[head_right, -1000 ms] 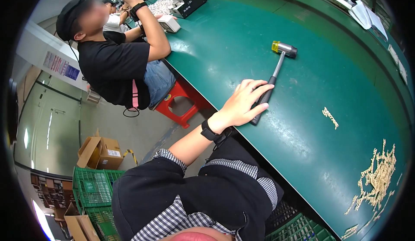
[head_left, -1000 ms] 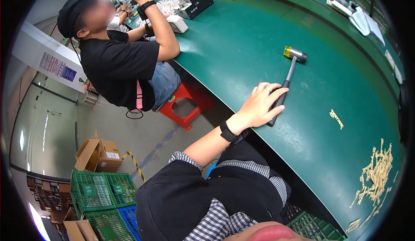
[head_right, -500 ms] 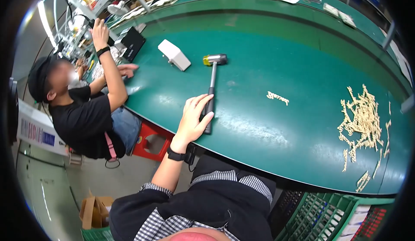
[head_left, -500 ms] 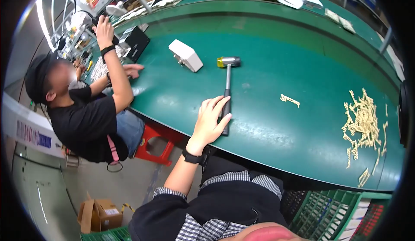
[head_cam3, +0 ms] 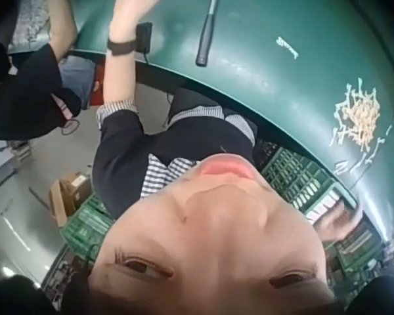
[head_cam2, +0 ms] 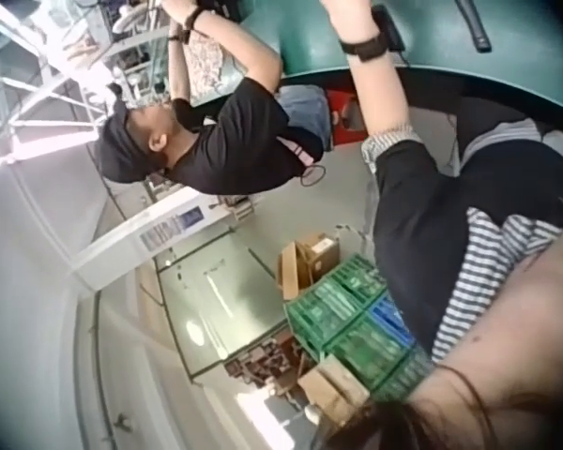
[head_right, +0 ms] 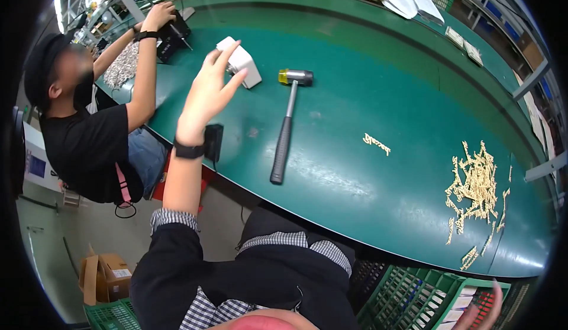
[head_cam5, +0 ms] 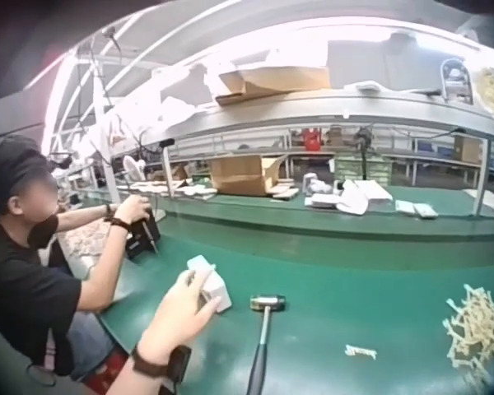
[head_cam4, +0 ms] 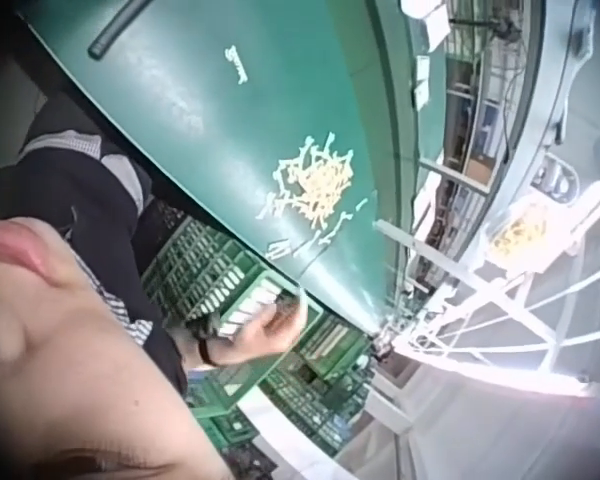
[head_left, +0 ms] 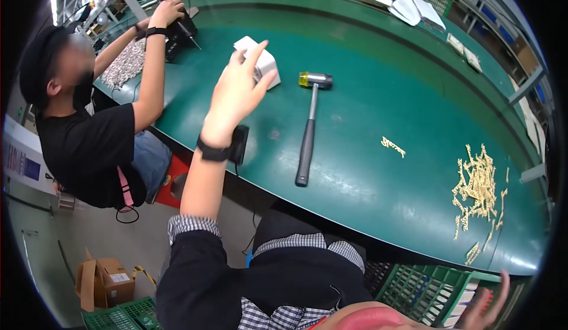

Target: The person picks up a gold-colored logo and places it onto a white plastic housing, then taps it into place with a mallet. After finishing, the person places the housing into a green plastic crate and repeats the process.

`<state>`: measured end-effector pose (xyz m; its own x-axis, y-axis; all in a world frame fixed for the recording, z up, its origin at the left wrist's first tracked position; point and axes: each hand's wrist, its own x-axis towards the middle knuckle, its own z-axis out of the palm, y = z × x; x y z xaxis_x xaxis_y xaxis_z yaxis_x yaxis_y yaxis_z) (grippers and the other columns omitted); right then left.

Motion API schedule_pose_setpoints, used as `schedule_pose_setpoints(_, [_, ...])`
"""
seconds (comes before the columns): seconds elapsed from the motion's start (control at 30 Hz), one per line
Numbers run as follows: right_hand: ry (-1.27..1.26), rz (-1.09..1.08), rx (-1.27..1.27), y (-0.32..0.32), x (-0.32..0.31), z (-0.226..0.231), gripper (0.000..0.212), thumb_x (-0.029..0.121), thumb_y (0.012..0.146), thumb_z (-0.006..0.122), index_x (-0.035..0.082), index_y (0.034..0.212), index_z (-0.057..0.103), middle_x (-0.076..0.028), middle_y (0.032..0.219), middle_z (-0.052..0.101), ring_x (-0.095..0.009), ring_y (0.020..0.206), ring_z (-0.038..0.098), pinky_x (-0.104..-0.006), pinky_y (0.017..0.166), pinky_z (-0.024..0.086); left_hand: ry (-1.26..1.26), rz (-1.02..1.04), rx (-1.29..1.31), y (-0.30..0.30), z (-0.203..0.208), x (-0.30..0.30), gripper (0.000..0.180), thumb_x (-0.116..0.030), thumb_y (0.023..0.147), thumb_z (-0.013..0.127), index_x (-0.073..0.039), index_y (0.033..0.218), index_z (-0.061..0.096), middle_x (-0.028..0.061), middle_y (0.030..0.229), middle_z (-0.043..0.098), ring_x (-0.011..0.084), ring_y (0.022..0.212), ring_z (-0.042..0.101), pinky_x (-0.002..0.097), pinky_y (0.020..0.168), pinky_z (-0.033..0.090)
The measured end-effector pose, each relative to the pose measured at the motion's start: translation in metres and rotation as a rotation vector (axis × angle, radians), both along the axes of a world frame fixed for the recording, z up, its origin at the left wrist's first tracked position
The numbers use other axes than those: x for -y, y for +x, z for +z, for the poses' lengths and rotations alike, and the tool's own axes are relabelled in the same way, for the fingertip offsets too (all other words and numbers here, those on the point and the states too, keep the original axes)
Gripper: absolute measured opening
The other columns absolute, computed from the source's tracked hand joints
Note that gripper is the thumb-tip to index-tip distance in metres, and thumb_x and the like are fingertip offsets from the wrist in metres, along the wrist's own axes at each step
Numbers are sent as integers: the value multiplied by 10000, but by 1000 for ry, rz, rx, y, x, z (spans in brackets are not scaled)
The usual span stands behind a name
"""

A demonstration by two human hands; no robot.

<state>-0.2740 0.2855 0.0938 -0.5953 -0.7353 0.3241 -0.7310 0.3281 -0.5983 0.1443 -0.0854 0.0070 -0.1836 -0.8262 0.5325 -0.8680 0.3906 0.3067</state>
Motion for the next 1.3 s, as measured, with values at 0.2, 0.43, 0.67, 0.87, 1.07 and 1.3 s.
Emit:
schedule_pose_setpoints(0.2, [60,610,-99,14,169,-72,536,24,816,570,40,1330,418,-151,1311,483,-285,1216,463,-392,1022,341,156,154,15,-42,-11,44,449,-312,851,600,-130,1244,481,263,1288,412,439,975,563,447,839,488])
schedule_pose_setpoints(0.43, [357,684,-313,26,266,-118,398,25,771,626,19,1157,531,-167,1141,564,-312,1094,529,-356,925,430,89,33,-188,12,-28,45,483,-292,821,659,-54,1187,453,235,1182,521,353,903,613,395,802,498])
schedule_pose_setpoints(0.67, [235,618,53,10,274,-157,110,9,756,617,-16,855,577,-145,852,594,-286,778,586,-367,689,465,384,-250,-764,9,-11,-10,482,-3,795,664,-4,1203,407,152,1077,603,165,953,596,274,836,480])
schedule_pose_setpoints(0.87, [17,598,-109,10,272,-162,52,-24,765,581,-32,813,562,-149,775,566,-273,719,578,-361,625,452,311,-663,-704,-58,16,-81,401,34,787,653,-17,1140,472,165,1206,524,180,1066,541,302,904,455])
schedule_pose_setpoints(1.07, [-130,559,46,-2,275,-153,99,-86,762,570,-27,840,554,-117,755,549,-206,727,587,-287,624,478,480,-916,-275,-114,-9,-94,389,-28,786,659,-13,1139,495,159,1224,513,306,1118,535,354,956,420])
schedule_pose_setpoints(1.3, [-627,752,563,39,253,-107,136,-115,753,630,-22,812,550,-85,789,565,-186,772,609,-257,673,527,381,-896,-131,-124,18,-98,493,3,771,632,-23,1236,471,190,1289,481,290,1141,521,371,950,414])
